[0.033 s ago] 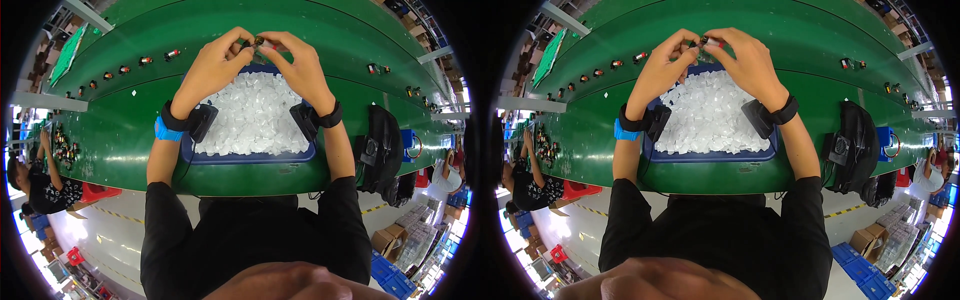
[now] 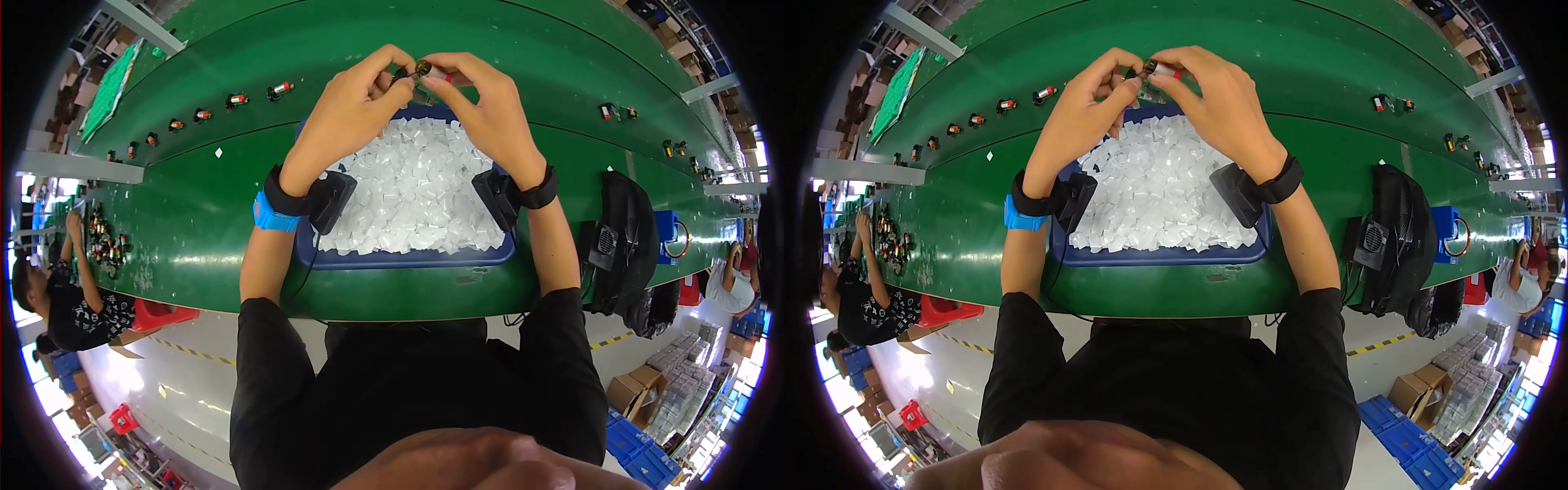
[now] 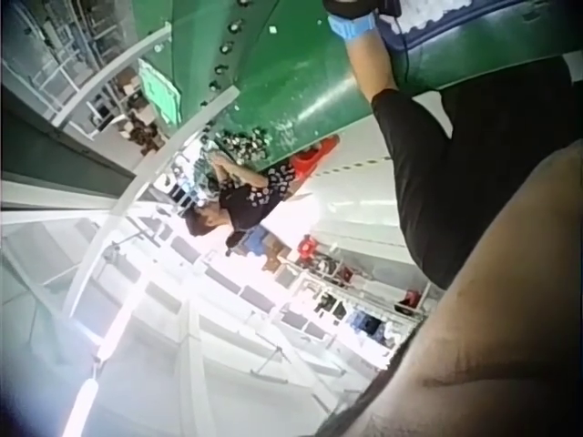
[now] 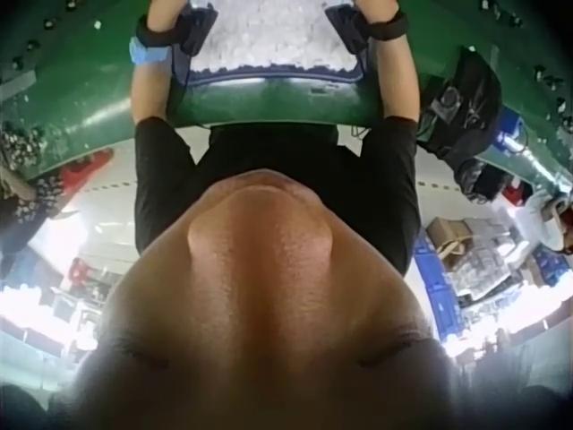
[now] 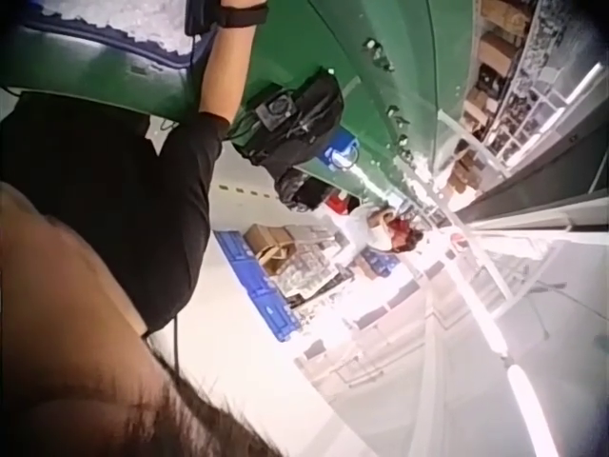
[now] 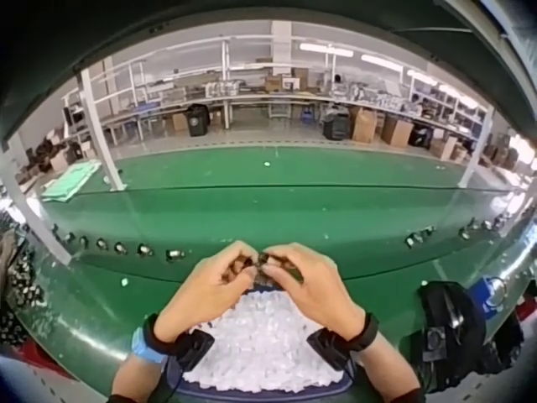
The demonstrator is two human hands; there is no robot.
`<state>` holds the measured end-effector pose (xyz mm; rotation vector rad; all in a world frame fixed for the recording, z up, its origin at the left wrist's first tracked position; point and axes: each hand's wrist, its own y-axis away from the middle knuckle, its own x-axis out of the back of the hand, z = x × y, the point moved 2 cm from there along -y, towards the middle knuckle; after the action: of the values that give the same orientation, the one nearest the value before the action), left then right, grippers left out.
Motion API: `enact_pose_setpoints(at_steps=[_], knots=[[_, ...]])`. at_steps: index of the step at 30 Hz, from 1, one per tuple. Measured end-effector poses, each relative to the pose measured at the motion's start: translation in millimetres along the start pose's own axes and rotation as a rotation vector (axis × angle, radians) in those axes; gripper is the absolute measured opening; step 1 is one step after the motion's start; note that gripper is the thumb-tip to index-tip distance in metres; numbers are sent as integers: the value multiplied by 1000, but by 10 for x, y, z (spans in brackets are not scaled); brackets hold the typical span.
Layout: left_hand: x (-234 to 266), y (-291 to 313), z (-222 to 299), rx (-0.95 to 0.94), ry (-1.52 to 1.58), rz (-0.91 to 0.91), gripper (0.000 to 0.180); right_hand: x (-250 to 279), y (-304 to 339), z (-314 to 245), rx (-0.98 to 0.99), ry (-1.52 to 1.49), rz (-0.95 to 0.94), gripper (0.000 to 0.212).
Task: The person assembles electronic components by picking up a circuit board and a battery, applying a small white adhesive strip, and pressing the components together. They then wrap the wires around the assembly and place the completed unit onto the green workbench.
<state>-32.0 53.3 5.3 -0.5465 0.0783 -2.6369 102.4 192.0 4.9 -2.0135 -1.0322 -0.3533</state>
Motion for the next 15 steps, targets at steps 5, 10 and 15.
enact_pose_setpoints(at_steps=[5,10,15], knots=[[-4,-22,-17,100,191,-116,16,65,0,36,6,-122,42,23],[31,-56,-72,-175,272,-124,18,158,-5,-61,163,-60,35,25],[38,-75,-79,51,865,-289,24,192,18,-203,428,102,80,26]])
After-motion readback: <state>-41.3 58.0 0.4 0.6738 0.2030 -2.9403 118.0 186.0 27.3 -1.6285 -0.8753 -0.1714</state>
